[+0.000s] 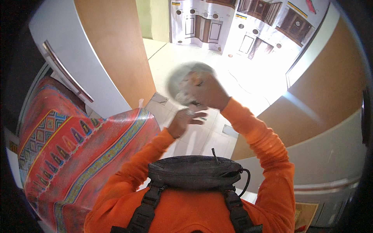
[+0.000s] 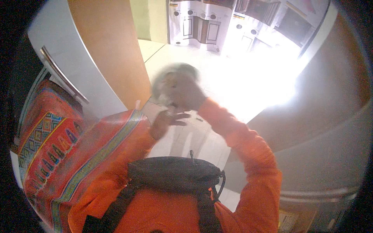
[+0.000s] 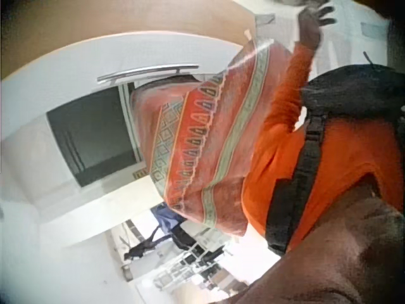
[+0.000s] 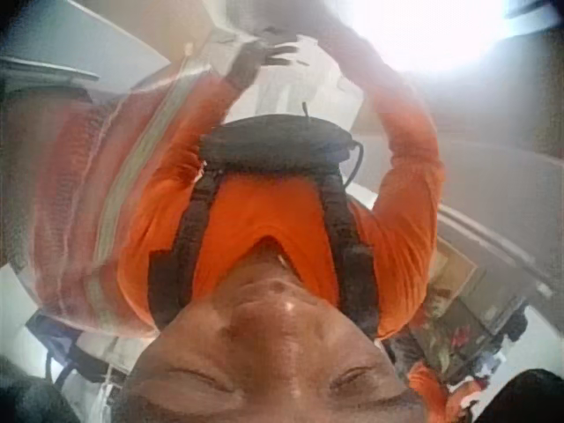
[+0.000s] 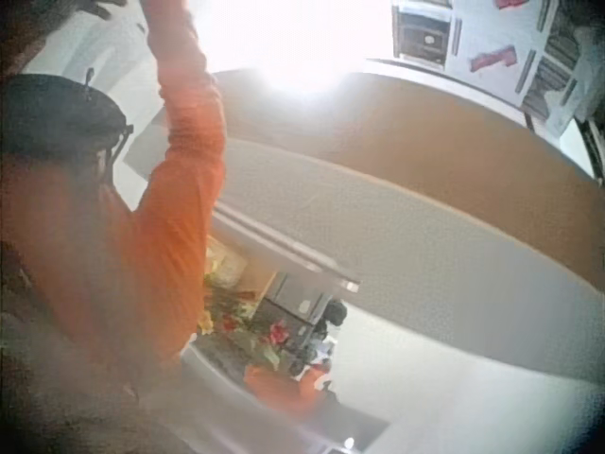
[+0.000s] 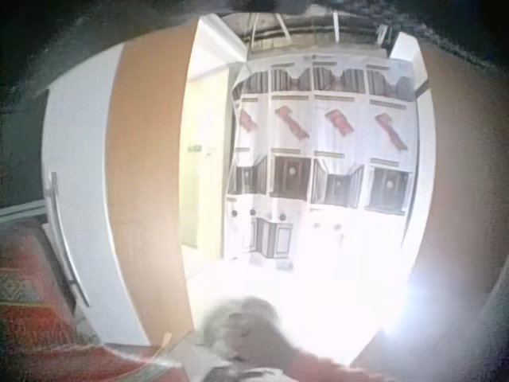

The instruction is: The person picks up a bowl of plaster and a putty knife, walks through the building while mixing the plaster with the knife, and kneels to apply the plaster around an opening in the floor by hand.

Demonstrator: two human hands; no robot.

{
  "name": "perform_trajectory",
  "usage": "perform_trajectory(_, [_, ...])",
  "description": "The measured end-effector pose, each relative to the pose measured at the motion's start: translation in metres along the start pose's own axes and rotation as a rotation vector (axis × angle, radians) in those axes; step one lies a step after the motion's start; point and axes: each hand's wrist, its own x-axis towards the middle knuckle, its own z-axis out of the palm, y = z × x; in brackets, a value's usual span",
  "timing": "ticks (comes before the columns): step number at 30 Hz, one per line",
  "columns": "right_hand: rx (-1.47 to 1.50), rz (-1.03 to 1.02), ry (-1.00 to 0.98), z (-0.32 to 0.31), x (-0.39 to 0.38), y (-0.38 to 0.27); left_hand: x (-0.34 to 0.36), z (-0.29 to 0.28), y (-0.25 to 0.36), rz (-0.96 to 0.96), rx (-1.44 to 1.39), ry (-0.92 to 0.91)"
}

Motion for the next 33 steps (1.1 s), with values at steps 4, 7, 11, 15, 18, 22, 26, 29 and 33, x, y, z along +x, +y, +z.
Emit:
perform_trajectory(4, [0.214, 0.005, 0.049, 0.016, 0.052, 0.051, 0.081, -0.059, -0.042, 0.426, 0.542, 0.288])
perform_trajectory(7, [0.875, 0.457, 0.177, -0.028, 0.078, 0.151, 0.084, -0.095, -0.037, -0.257, 0.606, -0.262])
perform_trajectory(11, [0.209, 0.531, 0.133, -0.059, 0.075, 0.293, 0.051, -0.209, -0.151, -0.35, 0.638, -0.043])
perform_trajectory(15, [0.913, 0.815, 0.08, -0.045, 0.015, 0.417, 0.057, -0.225, -0.13, -0.49, 0.695, 0.629])
perform_trajectory(18, [0.619, 1.071, -0.017, 0.029, 0.024, 0.457, 0.002, -0.259, -0.166, -0.56, 0.45, 0.715])
perform_trajectory(22, [0.531, 0.878, -0.179, 0.071, 0.045, 0.517, -0.006, -0.278, -0.212, -0.657, -0.208, 1.299])
perform_trajectory(26, [0.877, 1.241, -0.129, 0.116, 0.044, 0.556, -0.012, -0.292, -0.304, -0.689, -0.257, 1.621])
perform_trajectory(29, [0.957, 1.391, -0.164, 0.151, 0.003, 0.622, -0.013, -0.311, -0.405, -1.012, -0.27, 1.572])
perform_trajectory(33, [1.07, 1.412, -0.282, 0.254, -0.055, 0.667, -0.107, -0.317, -0.512, -1.376, 0.328, 1.507])
